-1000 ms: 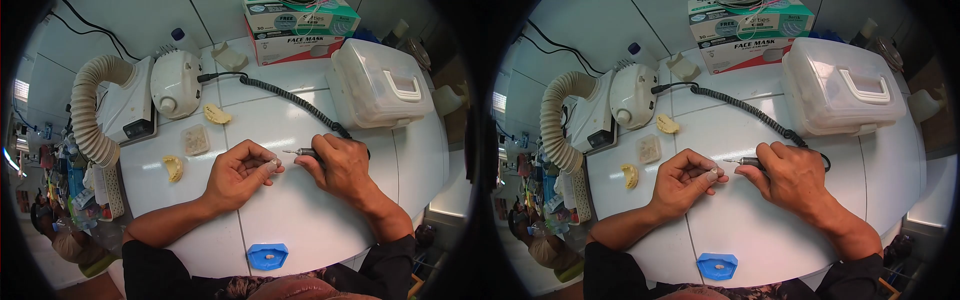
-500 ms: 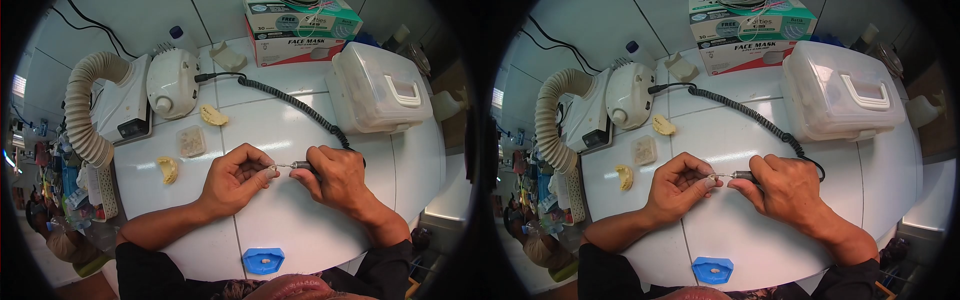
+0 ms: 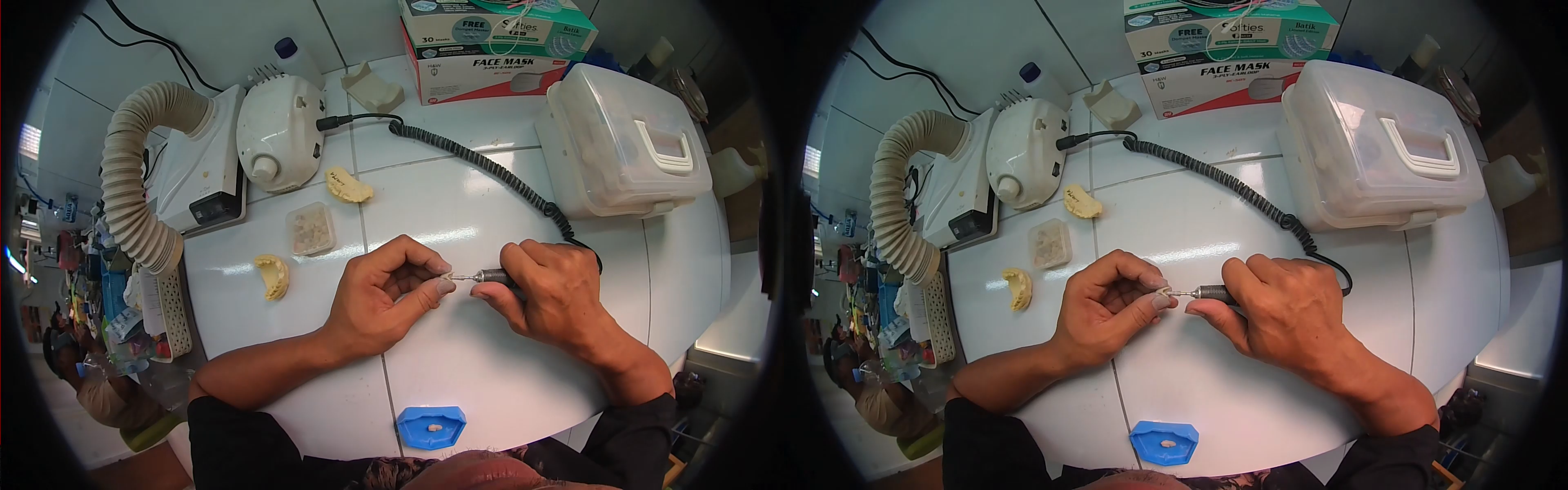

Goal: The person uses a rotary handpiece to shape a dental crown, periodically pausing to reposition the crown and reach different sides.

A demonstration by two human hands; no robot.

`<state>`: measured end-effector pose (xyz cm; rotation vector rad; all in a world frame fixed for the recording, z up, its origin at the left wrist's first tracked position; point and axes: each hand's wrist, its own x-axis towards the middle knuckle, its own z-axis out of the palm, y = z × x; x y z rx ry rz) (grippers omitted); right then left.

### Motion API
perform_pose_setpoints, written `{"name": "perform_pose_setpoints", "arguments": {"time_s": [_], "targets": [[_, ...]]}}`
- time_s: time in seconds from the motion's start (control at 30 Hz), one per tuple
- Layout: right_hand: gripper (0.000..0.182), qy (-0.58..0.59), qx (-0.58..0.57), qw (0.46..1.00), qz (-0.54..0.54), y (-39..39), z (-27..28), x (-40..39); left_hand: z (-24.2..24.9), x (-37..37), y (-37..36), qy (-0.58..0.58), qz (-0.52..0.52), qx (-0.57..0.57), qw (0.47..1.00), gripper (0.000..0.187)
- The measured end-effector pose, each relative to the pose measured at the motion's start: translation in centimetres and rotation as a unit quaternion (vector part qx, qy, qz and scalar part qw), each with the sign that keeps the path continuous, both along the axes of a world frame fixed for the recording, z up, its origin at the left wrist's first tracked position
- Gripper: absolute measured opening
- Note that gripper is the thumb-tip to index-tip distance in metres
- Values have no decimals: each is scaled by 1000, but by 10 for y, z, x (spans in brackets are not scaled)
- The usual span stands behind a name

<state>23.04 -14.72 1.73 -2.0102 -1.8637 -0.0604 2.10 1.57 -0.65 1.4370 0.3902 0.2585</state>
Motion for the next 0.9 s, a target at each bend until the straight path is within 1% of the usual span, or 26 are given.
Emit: {"name": "perform_pose_setpoints", "arguments": {"time_s": [0.1,0.2,0.3,0.4,0.5,0.6,0.7,0.8,0.9], "targets": [[56,-2,-8,1000,2,0,2,0,-1,2,-2,-19,24,-12,999,16],[56,-5,-8,1000,2,0,3,-1,-3,2,-3,-31,26,-2,999,16],[56,-4,-10,1000,3,0,3,-1,-2,0,1,-18,-5,16,1000,17],[56,-4,-4,1000,4,0,1,0,-2,-1,1,-16,-6,18,1000,17],[56,-8,-13,1000,1,0,3,-1,-1,1,-2,-24,24,6,999,15],[56,-3,-7,1000,3,0,1,0,0,1,-3,-18,25,-5,1000,15],[56,-5,-5,1000,3,0,1,0,-1,1,-3,-23,27,13,999,15],[56,-7,-7,1000,4,0,2,0,0,-1,-1,-1,0,15,1000,17],[56,-9,-10,1000,2,0,2,0,0,-2,0,18,-3,9,1000,16]]}}
